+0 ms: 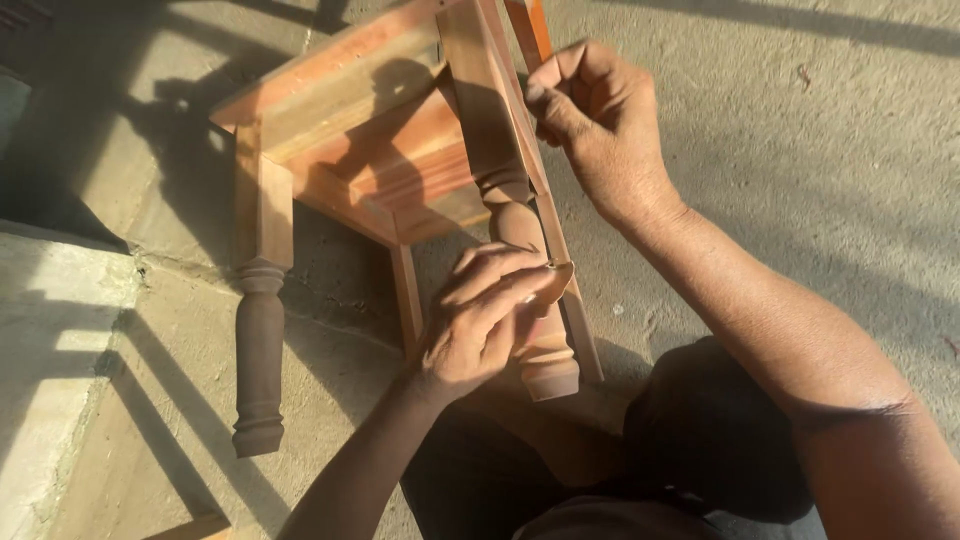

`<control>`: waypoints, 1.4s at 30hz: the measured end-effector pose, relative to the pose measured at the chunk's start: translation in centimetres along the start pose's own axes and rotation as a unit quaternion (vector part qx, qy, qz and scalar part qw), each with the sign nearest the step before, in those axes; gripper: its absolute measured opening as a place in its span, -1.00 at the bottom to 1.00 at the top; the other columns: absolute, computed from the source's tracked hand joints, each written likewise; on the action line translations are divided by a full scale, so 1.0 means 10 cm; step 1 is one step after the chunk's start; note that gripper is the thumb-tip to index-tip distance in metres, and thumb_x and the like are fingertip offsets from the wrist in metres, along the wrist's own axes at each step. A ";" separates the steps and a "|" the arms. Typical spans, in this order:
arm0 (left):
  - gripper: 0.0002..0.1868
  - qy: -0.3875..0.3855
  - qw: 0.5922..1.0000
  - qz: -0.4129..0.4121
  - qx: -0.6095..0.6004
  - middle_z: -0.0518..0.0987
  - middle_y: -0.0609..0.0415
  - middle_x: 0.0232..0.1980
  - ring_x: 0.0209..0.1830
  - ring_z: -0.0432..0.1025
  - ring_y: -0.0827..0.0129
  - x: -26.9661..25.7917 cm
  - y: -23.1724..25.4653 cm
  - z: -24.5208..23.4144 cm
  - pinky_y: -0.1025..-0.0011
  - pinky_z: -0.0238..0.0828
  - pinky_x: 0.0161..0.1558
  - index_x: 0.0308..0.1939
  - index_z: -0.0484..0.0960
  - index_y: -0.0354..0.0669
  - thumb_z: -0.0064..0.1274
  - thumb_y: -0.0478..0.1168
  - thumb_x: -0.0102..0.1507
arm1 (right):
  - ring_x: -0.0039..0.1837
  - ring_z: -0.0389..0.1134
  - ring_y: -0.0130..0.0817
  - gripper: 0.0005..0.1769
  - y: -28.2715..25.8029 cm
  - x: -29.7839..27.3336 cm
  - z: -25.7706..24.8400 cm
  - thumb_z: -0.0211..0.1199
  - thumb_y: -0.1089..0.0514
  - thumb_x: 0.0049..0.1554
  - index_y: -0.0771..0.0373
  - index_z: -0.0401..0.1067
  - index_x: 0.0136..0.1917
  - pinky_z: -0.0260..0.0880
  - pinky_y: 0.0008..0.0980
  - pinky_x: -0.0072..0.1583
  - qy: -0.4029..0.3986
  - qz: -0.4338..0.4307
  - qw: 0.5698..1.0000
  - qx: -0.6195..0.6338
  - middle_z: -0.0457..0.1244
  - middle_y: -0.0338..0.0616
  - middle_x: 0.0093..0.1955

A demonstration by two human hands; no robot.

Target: Sanding a wooden chair manually using sandpaper.

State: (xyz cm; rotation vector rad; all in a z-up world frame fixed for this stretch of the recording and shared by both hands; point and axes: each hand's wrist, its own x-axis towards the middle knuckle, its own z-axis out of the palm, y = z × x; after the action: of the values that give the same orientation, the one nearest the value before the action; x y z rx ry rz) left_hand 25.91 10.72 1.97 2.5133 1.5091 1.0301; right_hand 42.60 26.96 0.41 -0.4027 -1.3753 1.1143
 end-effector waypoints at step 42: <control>-0.73 -0.015 0.996 0.065 -0.058 0.50 0.05 0.43 0.50 0.28 0.15 -0.27 0.02 0.28 0.00 0.14 0.50 0.06 0.59 -0.11 -0.22 -0.17 0.45 | 0.36 0.03 -0.02 -0.06 1.11 0.59 0.26 0.60 -0.04 0.05 0.40 0.24 0.50 0.21 0.05 0.34 -0.113 -0.052 0.871 -0.476 0.12 0.30 0.31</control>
State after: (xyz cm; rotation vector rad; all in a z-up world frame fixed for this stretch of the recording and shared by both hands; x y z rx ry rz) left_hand 26.84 9.26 -1.57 2.5607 1.2544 1.0580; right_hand 34.93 36.00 -4.46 -0.9043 -2.0858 0.3149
